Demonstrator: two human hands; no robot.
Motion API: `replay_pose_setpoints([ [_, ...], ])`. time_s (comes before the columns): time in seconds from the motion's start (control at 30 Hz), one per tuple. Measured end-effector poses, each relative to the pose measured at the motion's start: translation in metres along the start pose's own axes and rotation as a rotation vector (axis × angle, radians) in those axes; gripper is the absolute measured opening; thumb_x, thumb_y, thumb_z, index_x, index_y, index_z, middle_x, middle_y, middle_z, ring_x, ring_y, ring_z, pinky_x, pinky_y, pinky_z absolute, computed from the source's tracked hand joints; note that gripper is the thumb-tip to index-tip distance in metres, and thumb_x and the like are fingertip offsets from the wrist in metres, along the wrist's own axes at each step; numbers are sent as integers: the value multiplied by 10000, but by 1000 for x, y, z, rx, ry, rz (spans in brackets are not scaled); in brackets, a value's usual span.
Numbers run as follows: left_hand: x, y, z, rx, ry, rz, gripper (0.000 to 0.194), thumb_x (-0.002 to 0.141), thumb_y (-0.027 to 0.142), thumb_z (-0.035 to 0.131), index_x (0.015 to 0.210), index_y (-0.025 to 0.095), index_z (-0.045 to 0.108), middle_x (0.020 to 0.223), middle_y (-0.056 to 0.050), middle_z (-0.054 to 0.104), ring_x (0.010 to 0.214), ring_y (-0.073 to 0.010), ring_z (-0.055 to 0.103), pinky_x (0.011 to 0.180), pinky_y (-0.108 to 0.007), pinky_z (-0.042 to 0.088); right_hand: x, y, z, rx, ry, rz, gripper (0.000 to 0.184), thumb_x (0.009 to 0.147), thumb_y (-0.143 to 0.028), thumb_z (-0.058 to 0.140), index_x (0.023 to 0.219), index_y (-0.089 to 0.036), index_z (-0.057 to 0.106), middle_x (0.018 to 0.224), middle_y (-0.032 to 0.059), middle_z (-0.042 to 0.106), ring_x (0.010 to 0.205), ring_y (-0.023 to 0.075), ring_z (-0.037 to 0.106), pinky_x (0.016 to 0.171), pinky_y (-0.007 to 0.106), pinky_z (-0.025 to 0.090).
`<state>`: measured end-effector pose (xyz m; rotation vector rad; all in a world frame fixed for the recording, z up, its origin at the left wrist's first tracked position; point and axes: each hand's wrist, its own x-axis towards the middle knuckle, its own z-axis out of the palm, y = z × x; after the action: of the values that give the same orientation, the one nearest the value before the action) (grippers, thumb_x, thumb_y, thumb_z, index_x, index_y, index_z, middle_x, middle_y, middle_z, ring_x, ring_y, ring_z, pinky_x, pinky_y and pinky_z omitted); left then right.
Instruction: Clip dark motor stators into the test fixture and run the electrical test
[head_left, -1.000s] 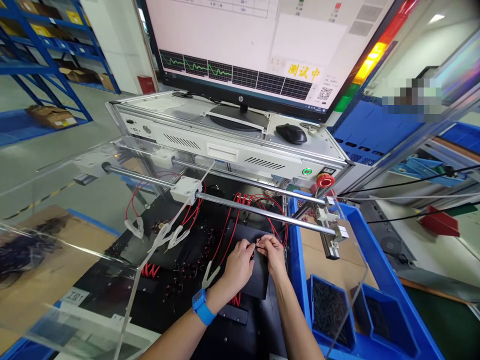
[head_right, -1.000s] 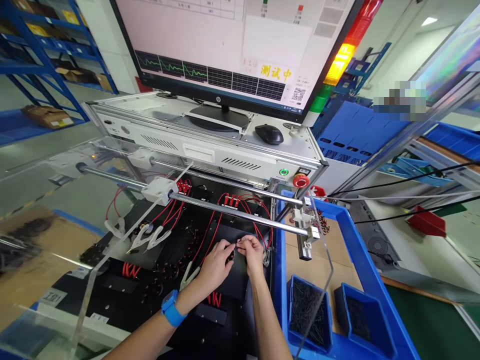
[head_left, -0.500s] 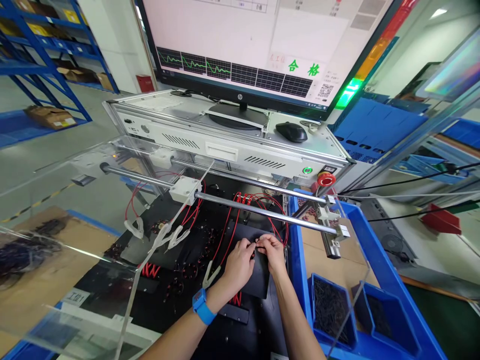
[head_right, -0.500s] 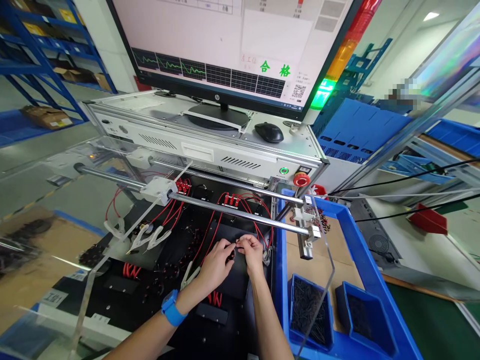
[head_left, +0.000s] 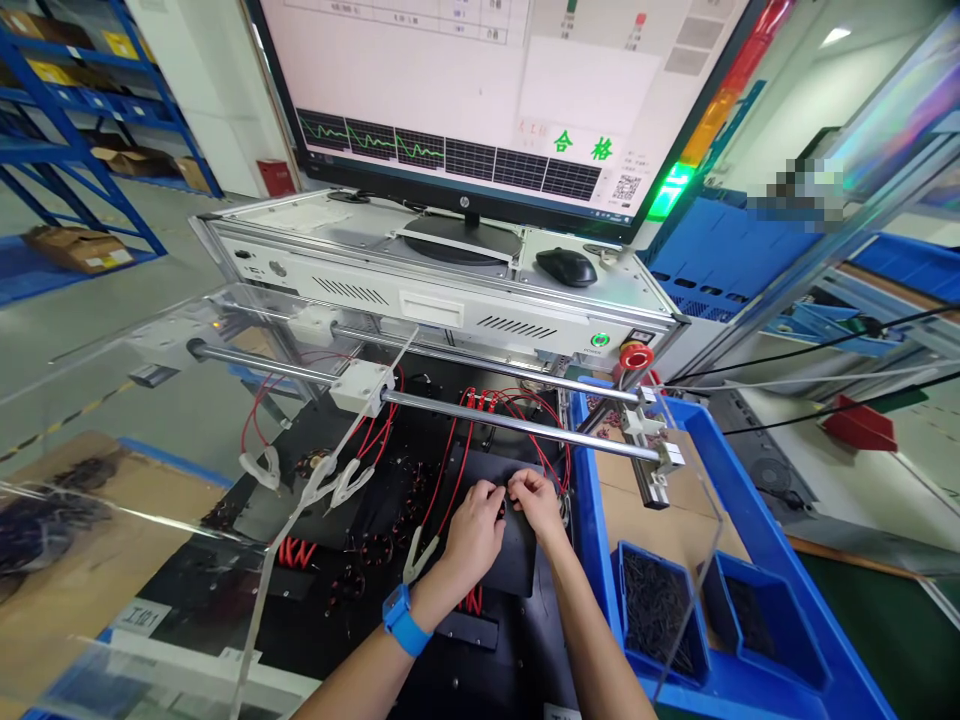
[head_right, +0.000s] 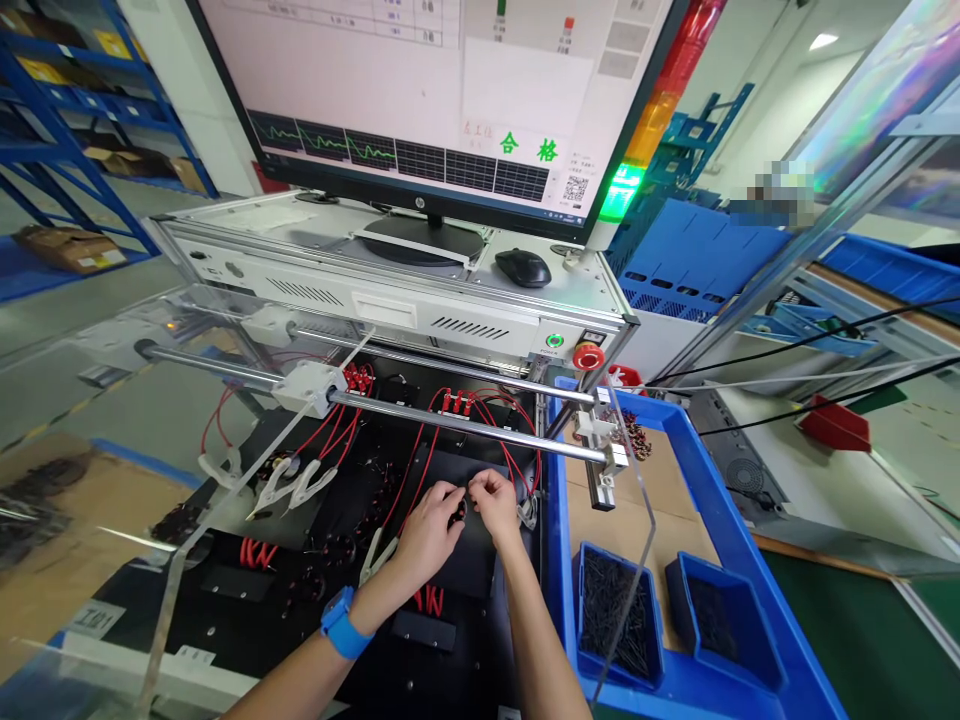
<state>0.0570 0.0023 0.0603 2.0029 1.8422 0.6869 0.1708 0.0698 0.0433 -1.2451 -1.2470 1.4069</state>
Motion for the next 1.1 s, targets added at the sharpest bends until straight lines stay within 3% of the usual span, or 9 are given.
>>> replay_pose_setpoints([
  [0.17,0,-1,-1,-14,-5,8,419,721,68,524,1118,200,491,1036,-47,481,974,-195,485,863,-336,450,-2,2,-4,10,-5,-23,139,631,-306,614,633,-169,588,556,-30,530,499,90,466,409,176,374],
  [0.27,0,-2,-1,-16,6,19,439,720,66,526,1141,183,481,1037,-52,484,973,-199,482,869,-342,451,-5,6,-9,-46,72,-78,198,655,-364,630,711,-175,628,598,-12,561,511,107,480,416,204,399],
  [0.37,-1,-3,1,-16,16,24,449,723,64,518,1154,182,476,1045,-53,482,976,-201,480,871,-349,454,-9,7,-13,-201,131,-220,178,700,-337,609,780,-184,654,702,20,608,561,130,523,490,252,447],
  [0.53,-1,-3,2,-10,16,27,461,719,58,512,1161,181,472,1045,-51,481,981,-202,482,868,-345,457,-16,-4,-12,-411,94,-428,172,762,-246,546,868,-212,678,812,47,611,680,153,570,656,298,483],
  [1.1,0,-3,1,-14,4,20,466,726,65,492,1175,190,473,1047,-62,485,996,-199,489,905,-351,438,-13,2,-13,-895,32,-569,284,884,-281,383,968,-247,652,936,50,637,864,176,590,736,275,472],
])
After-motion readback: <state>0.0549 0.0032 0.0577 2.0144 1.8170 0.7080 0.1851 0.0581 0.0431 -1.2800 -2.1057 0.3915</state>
